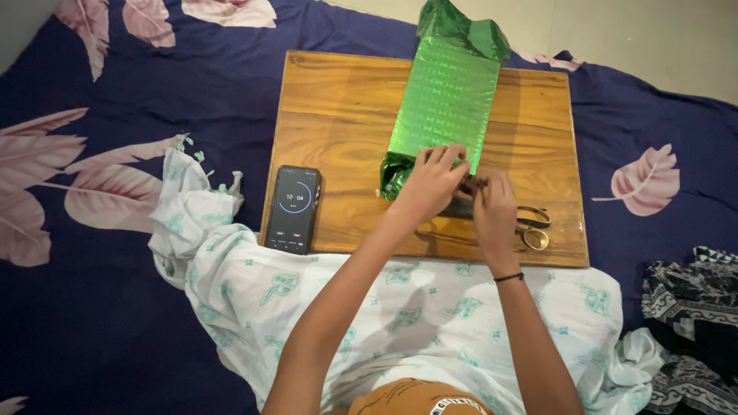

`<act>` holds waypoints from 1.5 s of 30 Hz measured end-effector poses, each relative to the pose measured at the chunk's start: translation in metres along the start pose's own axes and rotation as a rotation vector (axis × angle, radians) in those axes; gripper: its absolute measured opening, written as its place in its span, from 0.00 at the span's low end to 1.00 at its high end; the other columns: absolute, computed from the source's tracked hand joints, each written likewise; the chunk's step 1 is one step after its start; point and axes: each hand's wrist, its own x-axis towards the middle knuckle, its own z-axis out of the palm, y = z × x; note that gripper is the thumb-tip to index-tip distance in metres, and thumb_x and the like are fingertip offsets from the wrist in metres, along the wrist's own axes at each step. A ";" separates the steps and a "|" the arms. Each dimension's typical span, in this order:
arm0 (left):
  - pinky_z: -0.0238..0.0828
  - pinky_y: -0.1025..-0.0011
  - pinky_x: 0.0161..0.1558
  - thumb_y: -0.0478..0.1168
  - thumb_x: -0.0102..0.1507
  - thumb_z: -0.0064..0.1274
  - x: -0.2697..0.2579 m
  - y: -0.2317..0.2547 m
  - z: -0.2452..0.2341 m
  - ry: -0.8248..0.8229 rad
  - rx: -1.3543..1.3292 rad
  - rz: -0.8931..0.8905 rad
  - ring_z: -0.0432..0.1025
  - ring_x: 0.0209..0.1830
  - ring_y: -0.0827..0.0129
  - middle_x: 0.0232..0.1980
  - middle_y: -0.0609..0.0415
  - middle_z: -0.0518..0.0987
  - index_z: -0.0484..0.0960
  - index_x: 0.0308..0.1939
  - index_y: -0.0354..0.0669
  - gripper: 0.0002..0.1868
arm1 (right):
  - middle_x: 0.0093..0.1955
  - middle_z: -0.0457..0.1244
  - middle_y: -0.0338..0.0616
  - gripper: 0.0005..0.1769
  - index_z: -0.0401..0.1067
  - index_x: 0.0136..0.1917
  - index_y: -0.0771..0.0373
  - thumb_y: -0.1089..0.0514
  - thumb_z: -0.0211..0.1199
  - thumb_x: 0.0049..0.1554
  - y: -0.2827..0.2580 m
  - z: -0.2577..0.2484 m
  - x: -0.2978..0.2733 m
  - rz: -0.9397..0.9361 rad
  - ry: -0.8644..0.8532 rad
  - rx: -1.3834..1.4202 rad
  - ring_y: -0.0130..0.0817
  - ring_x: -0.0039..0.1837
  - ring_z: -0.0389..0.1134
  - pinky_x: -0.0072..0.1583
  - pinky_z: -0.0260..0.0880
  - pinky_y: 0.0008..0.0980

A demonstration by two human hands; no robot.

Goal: The person wraps a rectangular item in green bubble wrap on a wooden board. They fold the paper, apply clear tape to seal the edges, and use scissors to trim excess paper.

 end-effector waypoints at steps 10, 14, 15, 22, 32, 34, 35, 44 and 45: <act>0.64 0.59 0.54 0.32 0.54 0.61 0.006 -0.017 -0.003 -0.067 -0.114 -0.029 0.73 0.57 0.60 0.61 0.54 0.70 0.75 0.63 0.50 0.33 | 0.56 0.64 0.52 0.09 0.68 0.50 0.69 0.76 0.61 0.58 -0.004 0.002 0.003 -0.136 0.079 -0.036 0.53 0.60 0.66 0.58 0.68 0.45; 0.66 0.59 0.51 0.34 0.52 0.66 0.010 -0.018 -0.002 -0.051 -0.159 -0.050 0.73 0.56 0.59 0.66 0.49 0.66 0.74 0.63 0.47 0.35 | 0.57 0.65 0.53 0.08 0.69 0.50 0.70 0.76 0.60 0.59 -0.004 -0.004 0.007 -0.096 0.038 0.057 0.49 0.60 0.69 0.58 0.70 0.41; 0.66 0.59 0.50 0.35 0.51 0.67 0.011 -0.020 -0.003 -0.043 -0.177 -0.053 0.73 0.57 0.59 0.66 0.48 0.65 0.74 0.64 0.46 0.37 | 0.57 0.66 0.52 0.08 0.69 0.50 0.69 0.76 0.60 0.59 -0.003 -0.005 0.009 -0.117 0.036 0.051 0.48 0.60 0.69 0.58 0.71 0.41; 0.68 0.58 0.53 0.36 0.52 0.68 0.010 -0.022 -0.001 -0.081 -0.186 -0.076 0.74 0.55 0.64 0.66 0.51 0.65 0.80 0.57 0.46 0.28 | 0.53 0.68 0.51 0.09 0.70 0.51 0.69 0.73 0.65 0.59 0.004 -0.006 0.015 -0.136 0.051 0.056 0.47 0.57 0.71 0.57 0.71 0.41; 0.68 0.58 0.54 0.35 0.54 0.67 0.009 -0.022 -0.004 -0.085 -0.218 -0.093 0.74 0.55 0.63 0.67 0.52 0.65 0.81 0.57 0.46 0.26 | 0.53 0.66 0.45 0.20 0.63 0.57 0.66 0.71 0.69 0.57 0.033 0.001 0.025 0.341 -0.092 0.452 0.32 0.56 0.71 0.57 0.76 0.31; 0.68 0.57 0.54 0.35 0.53 0.67 0.009 -0.021 -0.005 -0.079 -0.232 -0.096 0.74 0.56 0.62 0.68 0.51 0.65 0.80 0.58 0.46 0.28 | 0.56 0.62 0.47 0.27 0.59 0.61 0.65 0.74 0.69 0.54 0.052 0.002 0.036 0.375 -0.154 0.589 0.32 0.59 0.69 0.59 0.76 0.30; 0.68 0.57 0.53 0.35 0.53 0.67 0.010 -0.022 -0.007 -0.080 -0.248 -0.104 0.74 0.57 0.61 0.68 0.51 0.65 0.79 0.59 0.46 0.29 | 0.59 0.60 0.49 0.29 0.58 0.62 0.65 0.75 0.70 0.53 0.062 0.002 0.041 0.436 -0.193 0.647 0.34 0.60 0.68 0.59 0.76 0.31; 0.68 0.56 0.52 0.36 0.54 0.68 0.012 -0.021 -0.014 -0.036 -0.283 -0.112 0.72 0.59 0.55 0.68 0.50 0.66 0.73 0.64 0.49 0.34 | 0.72 0.57 0.48 0.48 0.51 0.75 0.55 0.81 0.60 0.47 0.110 0.013 0.073 0.829 -0.522 1.203 0.39 0.69 0.63 0.63 0.71 0.34; 0.68 0.56 0.52 0.36 0.54 0.68 0.011 -0.020 -0.013 -0.032 -0.296 -0.112 0.72 0.59 0.55 0.68 0.50 0.66 0.73 0.64 0.49 0.34 | 0.72 0.57 0.48 0.46 0.51 0.75 0.56 0.80 0.59 0.49 0.112 0.014 0.070 0.864 -0.503 1.208 0.38 0.69 0.63 0.65 0.70 0.34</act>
